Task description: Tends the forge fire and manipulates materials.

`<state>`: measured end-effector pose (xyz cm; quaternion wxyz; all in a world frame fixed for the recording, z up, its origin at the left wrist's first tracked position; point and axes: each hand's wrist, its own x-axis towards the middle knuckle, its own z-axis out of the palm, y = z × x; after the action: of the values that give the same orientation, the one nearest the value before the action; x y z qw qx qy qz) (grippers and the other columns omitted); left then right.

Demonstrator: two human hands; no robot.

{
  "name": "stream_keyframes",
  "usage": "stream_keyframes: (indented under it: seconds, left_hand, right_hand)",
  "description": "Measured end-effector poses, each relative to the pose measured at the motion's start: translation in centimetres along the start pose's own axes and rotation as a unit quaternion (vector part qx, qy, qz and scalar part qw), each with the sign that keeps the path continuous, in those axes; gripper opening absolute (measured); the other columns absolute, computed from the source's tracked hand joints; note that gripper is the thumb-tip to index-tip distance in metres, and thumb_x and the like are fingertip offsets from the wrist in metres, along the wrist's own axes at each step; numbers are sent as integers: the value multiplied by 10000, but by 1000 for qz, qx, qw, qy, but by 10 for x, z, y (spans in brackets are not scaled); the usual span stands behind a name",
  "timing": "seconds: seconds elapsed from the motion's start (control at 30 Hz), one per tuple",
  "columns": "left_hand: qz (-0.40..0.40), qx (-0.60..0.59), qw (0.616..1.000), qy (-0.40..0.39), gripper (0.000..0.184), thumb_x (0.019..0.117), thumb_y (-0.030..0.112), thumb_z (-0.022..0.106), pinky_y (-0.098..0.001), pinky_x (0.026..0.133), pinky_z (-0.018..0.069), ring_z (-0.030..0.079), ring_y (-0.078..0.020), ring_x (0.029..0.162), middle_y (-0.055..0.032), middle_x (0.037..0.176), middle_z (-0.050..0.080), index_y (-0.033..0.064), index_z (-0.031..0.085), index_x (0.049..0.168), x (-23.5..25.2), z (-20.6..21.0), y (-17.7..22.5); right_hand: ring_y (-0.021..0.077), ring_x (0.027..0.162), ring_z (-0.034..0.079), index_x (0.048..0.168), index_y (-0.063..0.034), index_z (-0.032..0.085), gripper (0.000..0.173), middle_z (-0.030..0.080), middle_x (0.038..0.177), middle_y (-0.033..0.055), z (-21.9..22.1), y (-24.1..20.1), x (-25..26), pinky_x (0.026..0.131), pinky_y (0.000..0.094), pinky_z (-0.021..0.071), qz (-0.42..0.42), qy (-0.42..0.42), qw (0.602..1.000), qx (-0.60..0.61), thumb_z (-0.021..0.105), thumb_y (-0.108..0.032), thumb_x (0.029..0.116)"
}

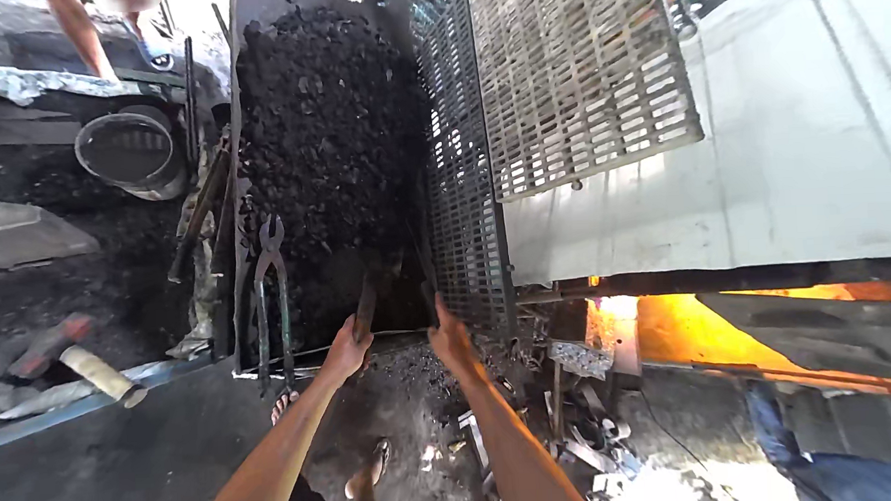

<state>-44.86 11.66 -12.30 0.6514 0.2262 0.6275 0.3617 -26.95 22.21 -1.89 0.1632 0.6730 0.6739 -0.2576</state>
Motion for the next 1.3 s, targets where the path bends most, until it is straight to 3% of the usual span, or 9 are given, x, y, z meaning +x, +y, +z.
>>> stream_keyframes:
  seconds: [0.2, 0.4, 0.57, 0.7, 0.8, 0.87, 0.93, 1.17, 1.3]
  left_hand:
    - [17, 34, 999, 5, 597, 1020, 217, 635, -375, 575, 591, 644, -195, 618, -139, 1012, 649, 152, 366, 1548, 3, -9, -6]
    - [21, 14, 1000, 0, 626, 992, 194, 680, -372, 559, 597, 650, -204, 605, -136, 972, 655, 147, 372, 1535, 8, -10, -16]
    - [31, -2, 999, 12, 650, 972, 162, 691, -358, 512, 584, 636, -194, 560, -124, 920, 660, 175, 389, 1548, -8, -21, -22]
    - [52, -5, 998, 19, 685, 978, 160, 687, -325, 492, 577, 642, -178, 559, -100, 873, 663, 172, 349, 1573, -45, -33, -21]
    - [92, 3, 995, 24, 685, 963, 191, 695, -328, 512, 588, 650, -184, 574, -92, 858, 662, 144, 358, 1558, -78, -39, -16]
    - [102, 34, 994, 32, 690, 964, 208, 693, -339, 525, 604, 665, -190, 587, -94, 870, 672, 140, 356, 1562, -105, -36, -7]
    - [98, 72, 991, 47, 683, 971, 214, 695, -355, 523, 604, 667, -199, 587, -99, 875, 682, 165, 364, 1567, -134, -25, 4]
    - [136, 145, 978, 65, 630, 922, 164, 693, -418, 527, 611, 681, -242, 584, -121, 850, 696, 124, 433, 1495, -239, 85, 8]
    - [146, 163, 975, 36, 560, 948, 120, 678, -407, 551, 620, 686, -226, 595, -110, 839, 697, 62, 454, 1459, -293, 181, 6]
  right_hand:
    - [355, 1119, 693, 1666, -170, 178, 814, 658, 1329, 206, 31, 19, -72, 987, 511, 545, -18, 10, 999, 32, 593, -105, 969]
    - [362, 1150, 679, 1674, -205, 119, 835, 645, 1350, 196, 29, 16, -34, 982, 533, 542, 16, -3, 1000, 19, 579, -112, 984]
    - [352, 1126, 692, 1659, -146, 201, 801, 656, 1339, 206, 41, 25, -78, 994, 511, 539, -15, 45, 993, 111, 606, -89, 970]
    - [349, 1274, 623, 1658, -120, 189, 753, 523, 1524, 188, 47, 32, -29, 1080, 517, 493, -29, 69, 984, 162, 567, -120, 1006]
    - [405, 1304, 583, 1656, -87, 168, 795, 522, 1480, 271, 67, 35, 14, 1091, 537, 479, -58, 33, 988, 141, 596, -335, 1033]
    - [437, 1410, 467, 1645, -50, 179, 846, 353, 1587, 309, 76, 40, 15, 1139, 525, 444, -84, 18, 988, 130, 621, -396, 1012]
    - [426, 1395, 490, 1632, -43, 231, 795, 317, 1611, 300, 79, 54, -7, 1119, 512, 469, -113, 20, 987, 114, 608, -369, 1012]
    - [391, 1285, 601, 1587, -84, 384, 556, 564, 1437, 258, 117, 226, -136, 1098, 538, 479, -211, -122, 964, 104, 514, -216, 1063]
    - [400, 1280, 602, 1451, -57, 558, 416, 630, 1364, 238, 153, 371, -197, 1098, 592, 455, -145, -207, 960, 118, 512, -216, 1069]
